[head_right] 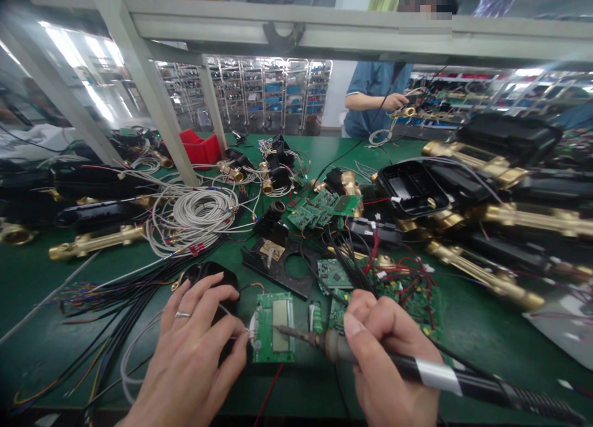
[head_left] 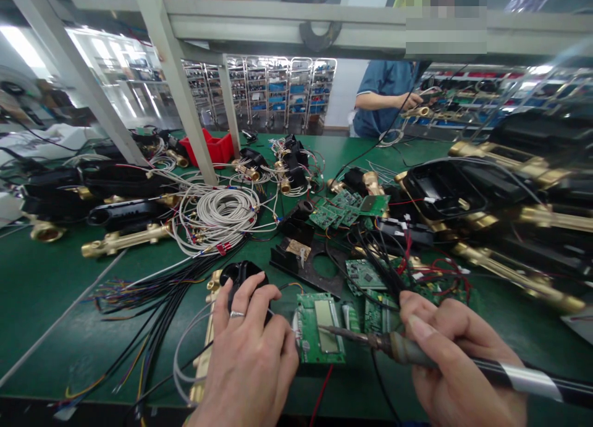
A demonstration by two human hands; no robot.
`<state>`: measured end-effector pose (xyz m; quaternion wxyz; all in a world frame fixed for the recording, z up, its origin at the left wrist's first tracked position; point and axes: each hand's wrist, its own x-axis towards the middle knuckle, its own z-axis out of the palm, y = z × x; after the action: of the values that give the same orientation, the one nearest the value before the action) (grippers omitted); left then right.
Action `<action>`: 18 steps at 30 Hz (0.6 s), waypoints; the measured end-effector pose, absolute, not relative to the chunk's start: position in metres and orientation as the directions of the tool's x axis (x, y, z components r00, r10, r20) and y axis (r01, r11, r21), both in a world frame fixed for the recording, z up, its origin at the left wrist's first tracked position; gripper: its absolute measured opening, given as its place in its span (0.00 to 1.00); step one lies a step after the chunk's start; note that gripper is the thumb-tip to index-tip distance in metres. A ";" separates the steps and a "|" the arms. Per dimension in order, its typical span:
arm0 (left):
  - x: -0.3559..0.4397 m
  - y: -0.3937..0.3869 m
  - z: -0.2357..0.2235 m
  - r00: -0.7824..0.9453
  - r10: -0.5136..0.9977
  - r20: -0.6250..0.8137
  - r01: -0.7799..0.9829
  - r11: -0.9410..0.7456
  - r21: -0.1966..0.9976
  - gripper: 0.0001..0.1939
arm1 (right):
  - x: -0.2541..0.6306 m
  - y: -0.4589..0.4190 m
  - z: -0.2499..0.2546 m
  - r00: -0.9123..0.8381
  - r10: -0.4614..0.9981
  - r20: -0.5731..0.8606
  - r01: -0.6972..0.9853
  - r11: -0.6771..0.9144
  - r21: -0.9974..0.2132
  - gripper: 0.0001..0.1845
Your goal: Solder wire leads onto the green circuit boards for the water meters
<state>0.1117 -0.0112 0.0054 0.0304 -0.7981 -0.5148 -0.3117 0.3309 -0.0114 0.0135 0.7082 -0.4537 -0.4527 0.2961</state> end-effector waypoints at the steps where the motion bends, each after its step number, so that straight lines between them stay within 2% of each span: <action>1: 0.112 -0.011 0.005 0.270 0.805 0.529 0.839 -0.466 0.281 0.13 | 0.331 -0.012 0.014 0.421 0.829 0.368 -0.012 0.410 -0.912 0.23; 11: 0.106 -0.014 0.000 0.209 0.818 0.536 0.795 -0.461 0.394 0.11 | 0.327 -0.016 0.022 0.479 0.798 0.366 -0.052 0.442 -0.896 0.25; 18: 0.102 -0.011 -0.007 0.230 0.814 0.534 0.823 -0.455 0.340 0.06 | 0.327 -0.021 0.022 0.495 0.785 0.372 -0.052 0.454 -0.890 0.26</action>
<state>0.1018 -0.0107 -0.0071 0.0068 -0.7841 -0.5218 -0.3359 0.3272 -0.0210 0.0215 0.7439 -0.4405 -0.4165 0.2813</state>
